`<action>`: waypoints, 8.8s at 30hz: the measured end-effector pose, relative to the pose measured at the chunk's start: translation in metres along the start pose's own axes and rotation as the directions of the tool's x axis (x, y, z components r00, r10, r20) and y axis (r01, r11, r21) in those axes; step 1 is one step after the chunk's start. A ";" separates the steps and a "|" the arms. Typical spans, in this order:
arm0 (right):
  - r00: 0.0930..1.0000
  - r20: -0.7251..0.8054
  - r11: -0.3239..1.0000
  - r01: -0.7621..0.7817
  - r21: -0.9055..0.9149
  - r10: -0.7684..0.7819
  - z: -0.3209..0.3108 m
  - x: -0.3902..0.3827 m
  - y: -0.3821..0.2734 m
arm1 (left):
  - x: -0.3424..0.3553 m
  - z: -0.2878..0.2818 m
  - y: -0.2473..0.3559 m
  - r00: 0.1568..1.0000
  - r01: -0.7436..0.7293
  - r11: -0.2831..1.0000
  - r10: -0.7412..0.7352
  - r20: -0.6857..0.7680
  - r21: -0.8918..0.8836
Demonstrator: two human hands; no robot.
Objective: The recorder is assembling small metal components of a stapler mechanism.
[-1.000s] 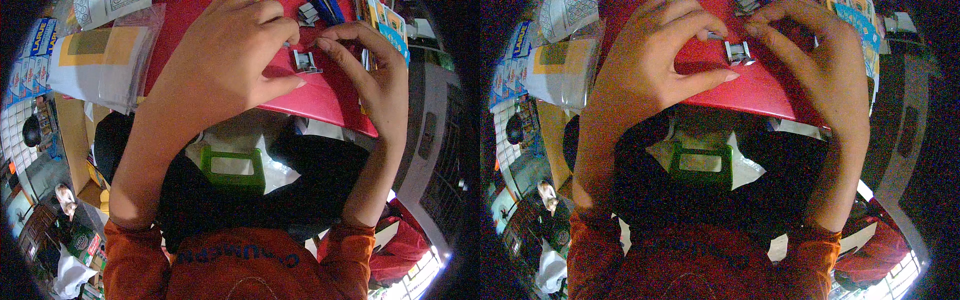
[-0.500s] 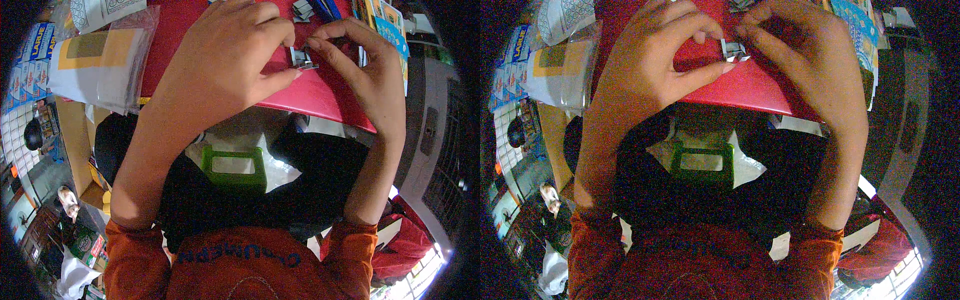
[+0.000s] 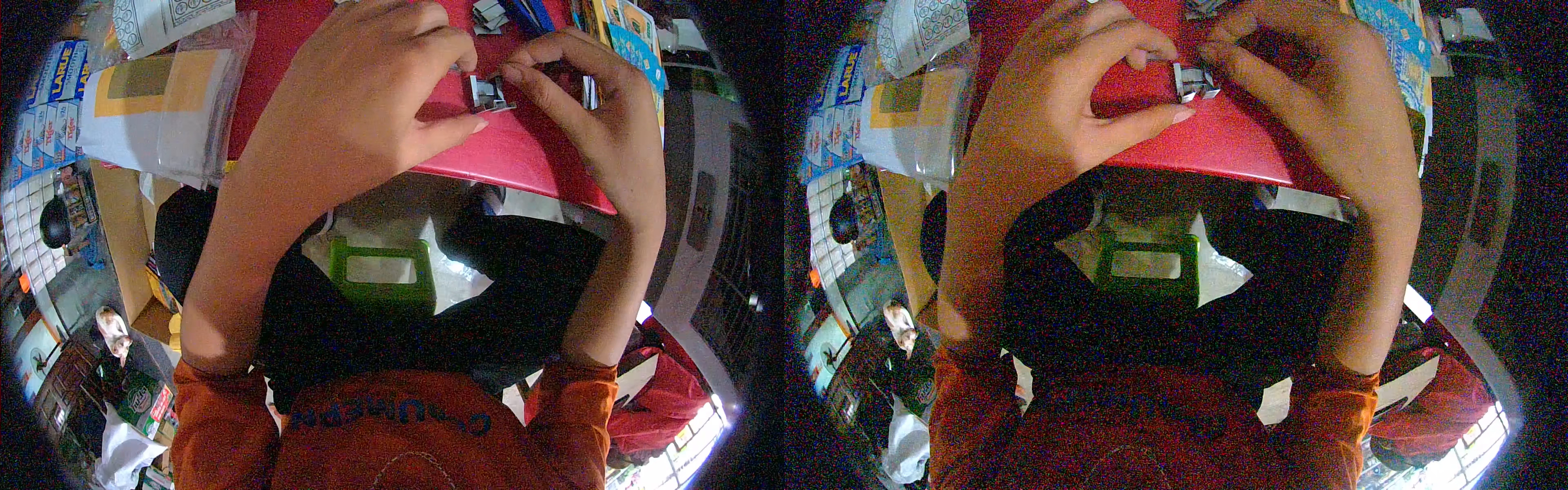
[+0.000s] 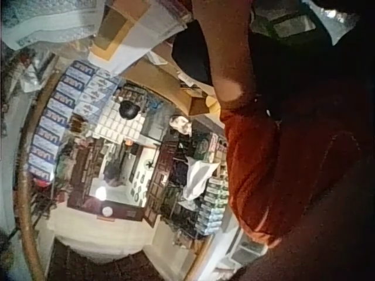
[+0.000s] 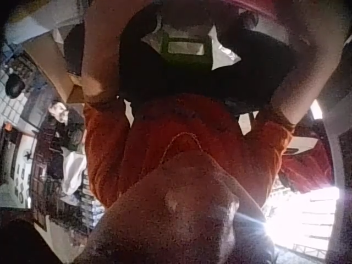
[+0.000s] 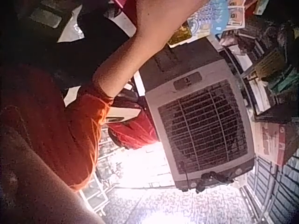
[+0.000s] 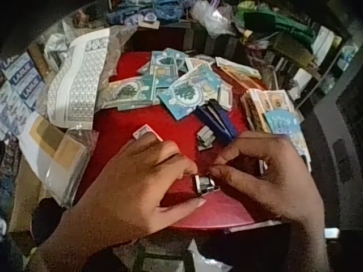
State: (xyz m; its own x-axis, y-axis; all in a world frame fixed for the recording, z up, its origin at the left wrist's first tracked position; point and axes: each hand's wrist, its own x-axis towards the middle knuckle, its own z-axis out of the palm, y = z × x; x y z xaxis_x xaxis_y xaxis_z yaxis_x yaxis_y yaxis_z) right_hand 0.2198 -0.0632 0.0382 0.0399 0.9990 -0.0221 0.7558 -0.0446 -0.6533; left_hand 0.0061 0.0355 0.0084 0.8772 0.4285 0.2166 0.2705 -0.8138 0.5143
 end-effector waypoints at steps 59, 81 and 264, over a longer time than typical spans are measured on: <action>0.968 -0.252 0.921 0.090 0.380 0.010 0.000 0.005 -0.001 | 0.006 0.002 0.001 0.908 -0.113 0.799 -0.158 -0.387 -0.590; 0.938 -0.031 0.879 0.312 -0.359 -0.346 -0.003 0.011 -0.020 | -0.013 0.010 -0.007 0.955 -0.166 0.986 0.166 -0.245 0.024; 0.952 -0.117 0.914 0.231 -0.332 -0.283 0.004 -0.009 -0.003 | 0.000 -0.002 0.016 0.997 0.070 0.989 -0.064 0.045 -0.129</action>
State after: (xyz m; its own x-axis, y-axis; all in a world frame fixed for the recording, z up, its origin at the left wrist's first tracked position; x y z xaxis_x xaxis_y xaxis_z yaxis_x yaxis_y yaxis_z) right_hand 0.2146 -0.0724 0.0379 -0.0998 0.9624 0.2527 0.9174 0.1874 -0.3511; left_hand 0.0096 0.0231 0.0181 0.8749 0.4618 0.1457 0.2772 -0.7244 0.6312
